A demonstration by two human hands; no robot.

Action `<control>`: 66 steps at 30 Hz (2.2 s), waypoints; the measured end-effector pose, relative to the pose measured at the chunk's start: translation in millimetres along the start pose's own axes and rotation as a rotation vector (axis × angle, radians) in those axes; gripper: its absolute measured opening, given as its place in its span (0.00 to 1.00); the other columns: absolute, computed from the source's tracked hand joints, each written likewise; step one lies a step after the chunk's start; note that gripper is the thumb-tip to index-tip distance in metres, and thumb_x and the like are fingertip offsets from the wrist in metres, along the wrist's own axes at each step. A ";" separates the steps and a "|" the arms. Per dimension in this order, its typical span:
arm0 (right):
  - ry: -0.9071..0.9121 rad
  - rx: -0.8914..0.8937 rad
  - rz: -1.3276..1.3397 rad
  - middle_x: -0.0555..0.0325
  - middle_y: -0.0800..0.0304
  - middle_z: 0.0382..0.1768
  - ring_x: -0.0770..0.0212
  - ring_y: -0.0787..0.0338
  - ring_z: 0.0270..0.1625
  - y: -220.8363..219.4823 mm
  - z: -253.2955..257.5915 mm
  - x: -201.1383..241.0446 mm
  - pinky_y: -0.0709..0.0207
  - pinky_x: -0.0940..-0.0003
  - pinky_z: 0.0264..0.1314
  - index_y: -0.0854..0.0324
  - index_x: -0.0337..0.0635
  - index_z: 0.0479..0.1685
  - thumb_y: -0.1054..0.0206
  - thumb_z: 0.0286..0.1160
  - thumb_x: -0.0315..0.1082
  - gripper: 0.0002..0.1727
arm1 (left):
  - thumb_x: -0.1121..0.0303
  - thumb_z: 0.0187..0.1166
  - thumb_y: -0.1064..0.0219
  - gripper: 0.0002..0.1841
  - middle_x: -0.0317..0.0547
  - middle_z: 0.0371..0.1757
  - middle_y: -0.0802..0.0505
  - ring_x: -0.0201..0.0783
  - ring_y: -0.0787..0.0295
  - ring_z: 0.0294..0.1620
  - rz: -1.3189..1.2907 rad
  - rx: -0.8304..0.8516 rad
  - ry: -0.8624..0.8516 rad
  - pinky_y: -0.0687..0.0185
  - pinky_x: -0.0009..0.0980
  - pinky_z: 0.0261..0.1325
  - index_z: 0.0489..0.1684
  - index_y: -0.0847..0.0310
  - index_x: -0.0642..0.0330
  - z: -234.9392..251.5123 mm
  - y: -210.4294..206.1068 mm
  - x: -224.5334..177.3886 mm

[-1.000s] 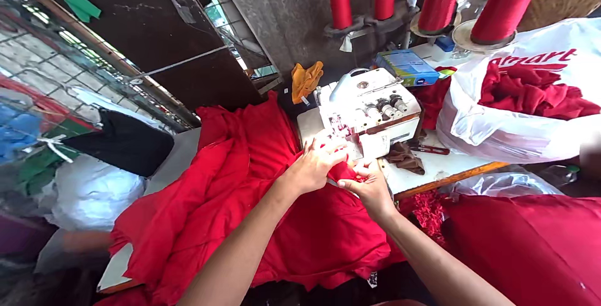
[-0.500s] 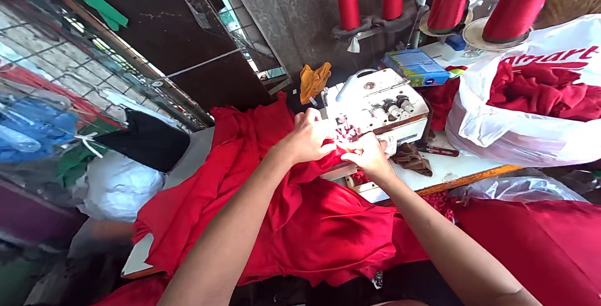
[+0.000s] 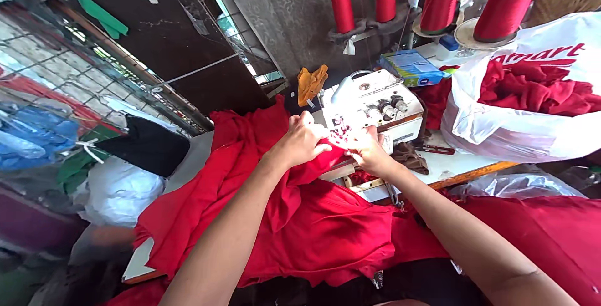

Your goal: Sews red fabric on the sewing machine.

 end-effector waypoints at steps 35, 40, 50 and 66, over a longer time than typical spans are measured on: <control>-0.121 -0.196 0.709 0.58 0.06 0.39 0.69 0.12 0.46 12.2 9.9 41.3 0.21 0.62 0.58 0.08 0.39 0.43 0.29 0.79 0.33 0.07 | 0.78 0.71 0.43 0.24 0.31 0.22 0.18 0.24 0.24 0.26 -0.726 -0.047 0.110 0.28 0.23 0.34 0.70 0.26 0.61 7.0 30.6 2.2; -0.132 -0.204 0.709 0.57 0.10 0.38 0.71 0.12 0.44 2.9 -5.4 37.8 0.17 0.72 0.51 0.08 0.38 0.35 0.25 0.72 0.31 0.05 | 0.68 0.75 0.38 0.10 0.30 0.38 0.07 0.36 0.17 0.50 -0.368 0.035 -0.029 0.26 0.46 0.55 0.39 0.08 0.50 -2.0 13.6 4.7; -0.165 -0.130 0.523 0.52 0.12 0.45 0.62 0.14 0.51 -1.8 4.0 20.5 0.20 0.60 0.60 0.08 0.38 0.38 0.21 0.66 0.36 0.10 | 0.67 0.75 0.37 0.10 0.40 0.43 0.06 0.48 0.20 0.66 -0.359 0.133 0.035 0.31 0.54 0.67 0.31 0.08 0.57 -1.7 -0.9 24.1; -0.161 -0.103 0.746 0.59 0.07 0.37 0.75 0.11 0.42 13.4 1.1 28.6 0.17 0.76 0.52 0.08 0.36 0.37 0.25 0.72 0.27 0.04 | 0.67 0.72 0.37 0.07 0.24 0.34 0.10 0.19 0.15 0.36 -1.394 -0.117 0.022 0.19 0.20 0.40 0.28 0.14 0.42 2.3 -23.9 30.4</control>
Point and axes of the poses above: each hand's wrist, its own z-axis towards the middle knuckle, its own y-axis out of the back of the hand, x = y × z, the point moved 6 cm from there along z, towards the middle knuckle
